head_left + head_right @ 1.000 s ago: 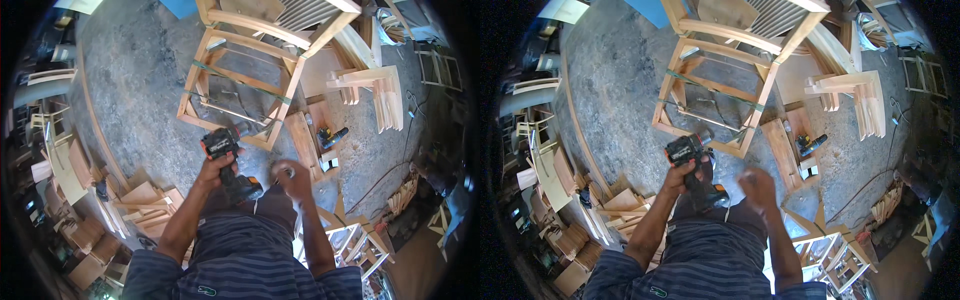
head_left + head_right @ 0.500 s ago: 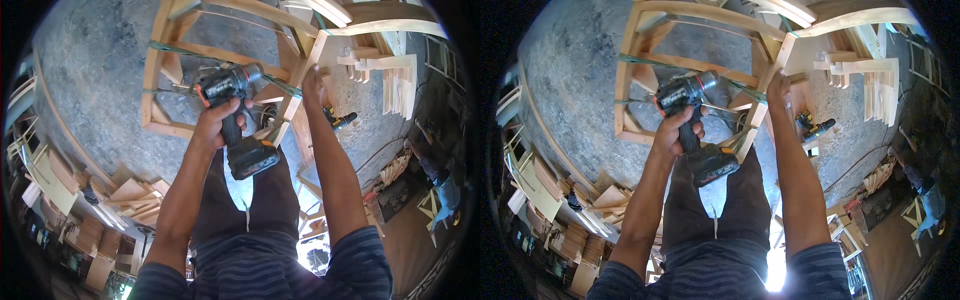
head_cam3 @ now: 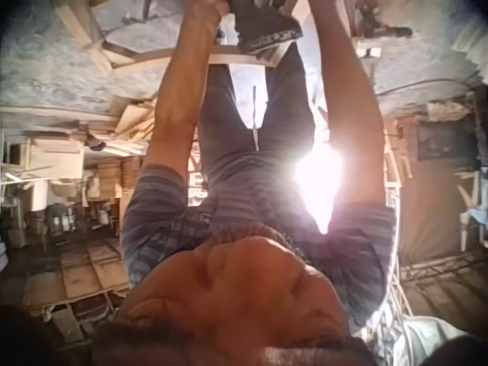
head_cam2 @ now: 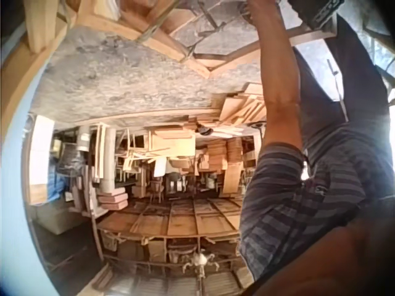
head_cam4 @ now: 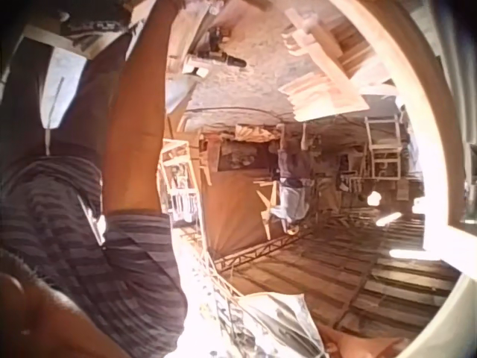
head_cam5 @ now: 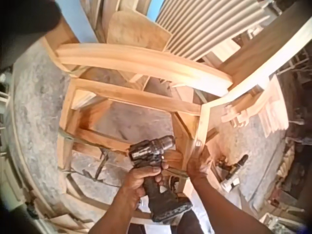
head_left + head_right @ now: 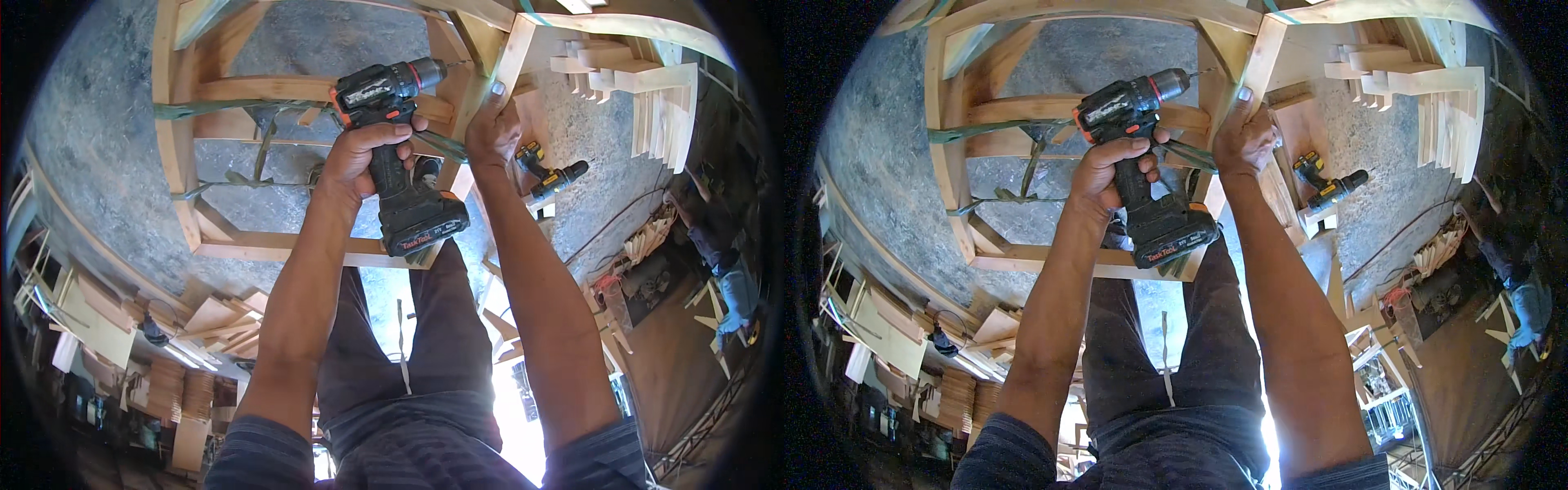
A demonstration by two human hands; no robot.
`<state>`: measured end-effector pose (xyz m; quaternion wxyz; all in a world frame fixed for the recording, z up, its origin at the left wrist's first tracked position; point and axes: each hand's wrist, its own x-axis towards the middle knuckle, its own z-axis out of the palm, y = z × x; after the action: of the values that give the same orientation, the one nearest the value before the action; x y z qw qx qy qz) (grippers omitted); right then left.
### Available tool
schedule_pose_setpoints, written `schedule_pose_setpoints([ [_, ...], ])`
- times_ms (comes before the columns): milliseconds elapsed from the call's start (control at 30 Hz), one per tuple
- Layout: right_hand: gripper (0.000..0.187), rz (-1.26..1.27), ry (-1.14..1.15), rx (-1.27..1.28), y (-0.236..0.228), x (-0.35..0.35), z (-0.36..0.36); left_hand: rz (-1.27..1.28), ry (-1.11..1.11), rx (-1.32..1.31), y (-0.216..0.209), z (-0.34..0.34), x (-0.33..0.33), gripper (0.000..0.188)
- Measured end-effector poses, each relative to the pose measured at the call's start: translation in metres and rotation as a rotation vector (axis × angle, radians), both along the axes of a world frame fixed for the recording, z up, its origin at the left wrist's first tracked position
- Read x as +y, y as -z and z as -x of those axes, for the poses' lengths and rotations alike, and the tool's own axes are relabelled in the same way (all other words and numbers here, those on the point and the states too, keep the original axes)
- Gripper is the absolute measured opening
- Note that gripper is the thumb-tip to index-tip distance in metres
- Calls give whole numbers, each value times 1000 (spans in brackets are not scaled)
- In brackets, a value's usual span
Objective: Using a power drill to assemble a wooden chair frame and attach green upholstery straps.
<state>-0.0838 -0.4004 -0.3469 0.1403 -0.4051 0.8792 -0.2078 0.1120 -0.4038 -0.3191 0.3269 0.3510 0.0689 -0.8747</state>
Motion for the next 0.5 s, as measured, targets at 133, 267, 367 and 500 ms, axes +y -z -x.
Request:
schedule_pose_setpoints([
  [133, 51, 11, 8, 22, -2, -1, -3, 6, -11, 54, 1, 4, -5, 41],
  [267, 50, -12, 33, 5, -4, -2, -4, 13, -1, 57, 4, 8, -13, 37],
  [367, 50, -2, 3, 8, -3, 0, -2, 55, 57, 21, 6, 12, -23, 44],
  [500, 51, -14, 9, -12, -6, 1, -4, 56, 92, 13, 3, 14, -31, 42],
])
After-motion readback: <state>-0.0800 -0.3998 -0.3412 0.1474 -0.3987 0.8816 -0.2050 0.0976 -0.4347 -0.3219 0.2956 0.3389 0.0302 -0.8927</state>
